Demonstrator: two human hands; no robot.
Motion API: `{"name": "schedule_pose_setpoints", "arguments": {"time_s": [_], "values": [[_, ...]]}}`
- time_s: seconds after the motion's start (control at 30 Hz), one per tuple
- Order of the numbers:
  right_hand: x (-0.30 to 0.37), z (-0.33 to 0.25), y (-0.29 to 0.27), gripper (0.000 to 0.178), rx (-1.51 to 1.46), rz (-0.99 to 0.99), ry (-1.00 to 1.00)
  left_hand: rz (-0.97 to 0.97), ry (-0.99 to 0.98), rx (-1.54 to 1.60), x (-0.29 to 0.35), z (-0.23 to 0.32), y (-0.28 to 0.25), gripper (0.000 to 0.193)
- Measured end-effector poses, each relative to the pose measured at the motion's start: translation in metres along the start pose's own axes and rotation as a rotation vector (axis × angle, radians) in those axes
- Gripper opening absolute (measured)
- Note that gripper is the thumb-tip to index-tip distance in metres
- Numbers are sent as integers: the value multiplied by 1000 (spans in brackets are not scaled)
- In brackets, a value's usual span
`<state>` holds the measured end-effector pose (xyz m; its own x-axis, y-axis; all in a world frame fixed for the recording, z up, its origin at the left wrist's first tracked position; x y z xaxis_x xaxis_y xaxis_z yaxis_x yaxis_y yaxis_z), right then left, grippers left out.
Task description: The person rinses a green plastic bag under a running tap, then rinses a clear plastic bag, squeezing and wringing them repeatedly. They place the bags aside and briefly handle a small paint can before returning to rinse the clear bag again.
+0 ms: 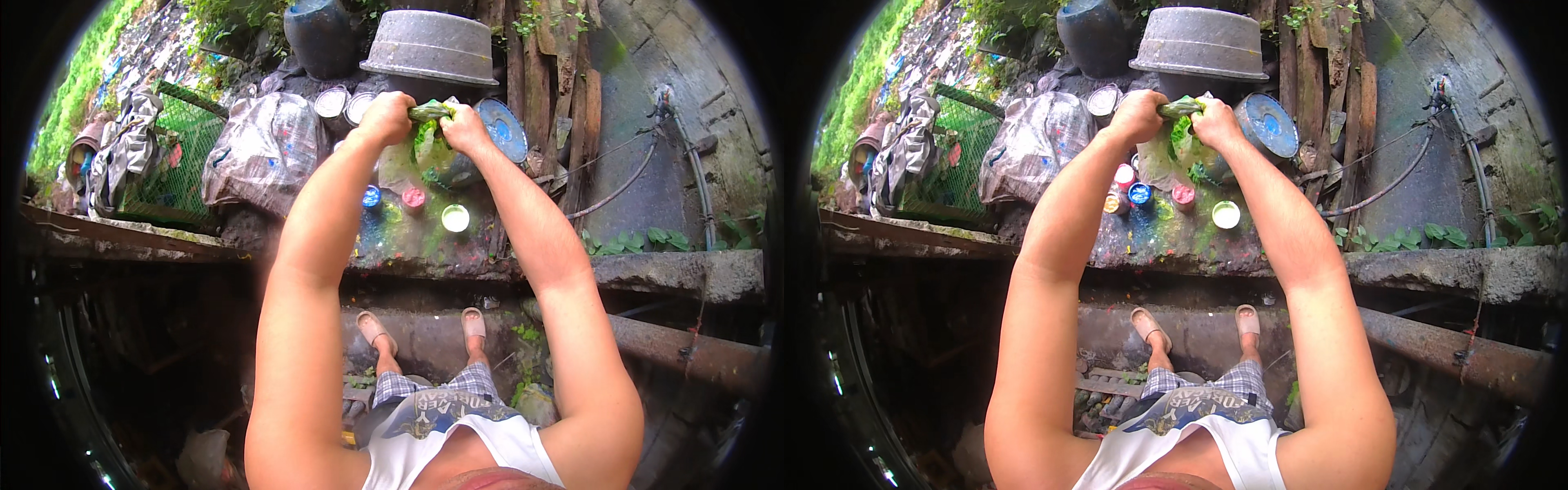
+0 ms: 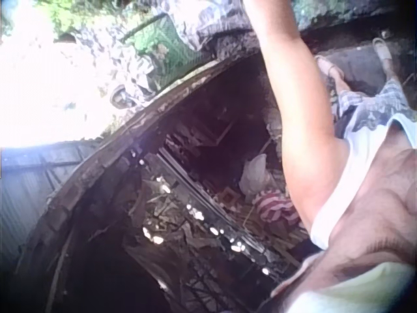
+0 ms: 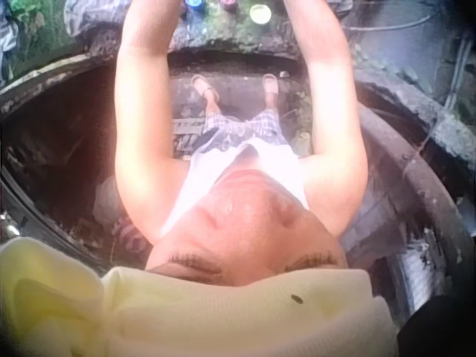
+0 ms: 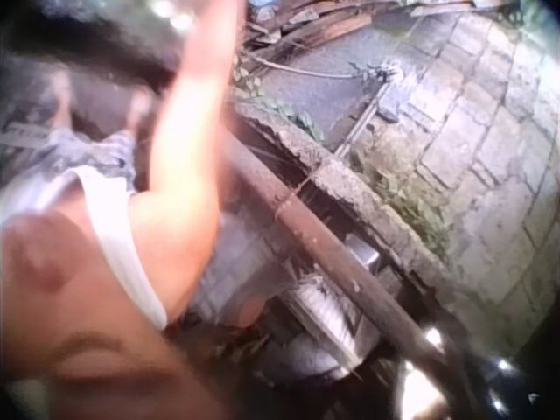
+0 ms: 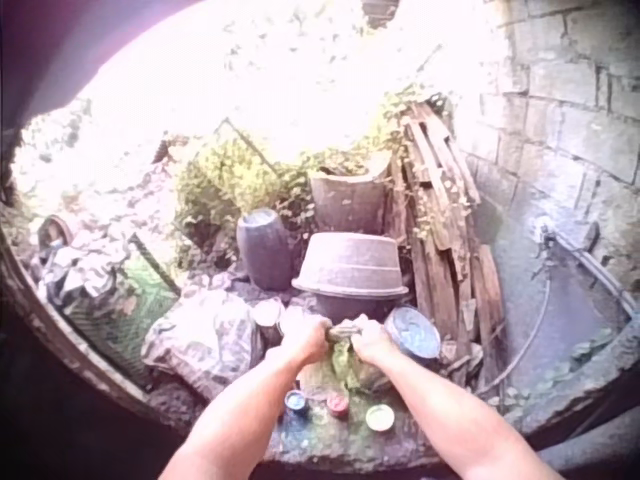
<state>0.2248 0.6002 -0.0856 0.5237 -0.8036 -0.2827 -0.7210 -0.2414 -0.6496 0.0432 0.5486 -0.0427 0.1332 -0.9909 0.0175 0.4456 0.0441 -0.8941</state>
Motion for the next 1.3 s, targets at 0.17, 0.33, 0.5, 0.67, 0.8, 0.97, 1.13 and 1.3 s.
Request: {"name": "schedule_pose_setpoints", "arguments": {"time_s": [0.17, 0.33, 0.5, 0.67, 0.8, 0.97, 1.13, 1.3], "values": [[11, 26, -4, 51, -30, 116, 63, -124, -18, 125, -9, 10, 6, 29], [19, 20, 3, 77, 35, -52, 106, 183, -94, 168, -3, 31, -14, 27], [35, 22, 15, 87, 58, -83, 74, 169, -241, 363, -28, 23, 17, 27], [19, -17, -3, 83, -14, 24, 137, 175, -68, 239, -16, 40, 17, 26], [-7, 7, -1, 43, 90, 60, 162, 112, 79, 61, -11, 89, -13, 28], [-11, -18, 7, 40, -57, 134, 163, 268, 80, 178, -15, 86, -70, 28], [-3, 14, 23, 38, -50, 85, 175, 306, -2, 356, -18, 81, -134, 36], [6, 36, 38, 35, 27, 34, 202, 409, 23, 514, -9, 67, -171, 39]]}}
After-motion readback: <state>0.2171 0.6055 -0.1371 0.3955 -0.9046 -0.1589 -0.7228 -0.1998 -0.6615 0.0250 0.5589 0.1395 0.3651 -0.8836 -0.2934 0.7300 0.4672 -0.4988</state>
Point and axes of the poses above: each hand's wrist, its own x-axis away from the middle knuckle, its own y-axis out of the palm, z = x × y, the point moved 4 cm from there along -x, towards the middle knuckle, and after that the axes turned 11 degrees about -y, right-handed, at the moved point
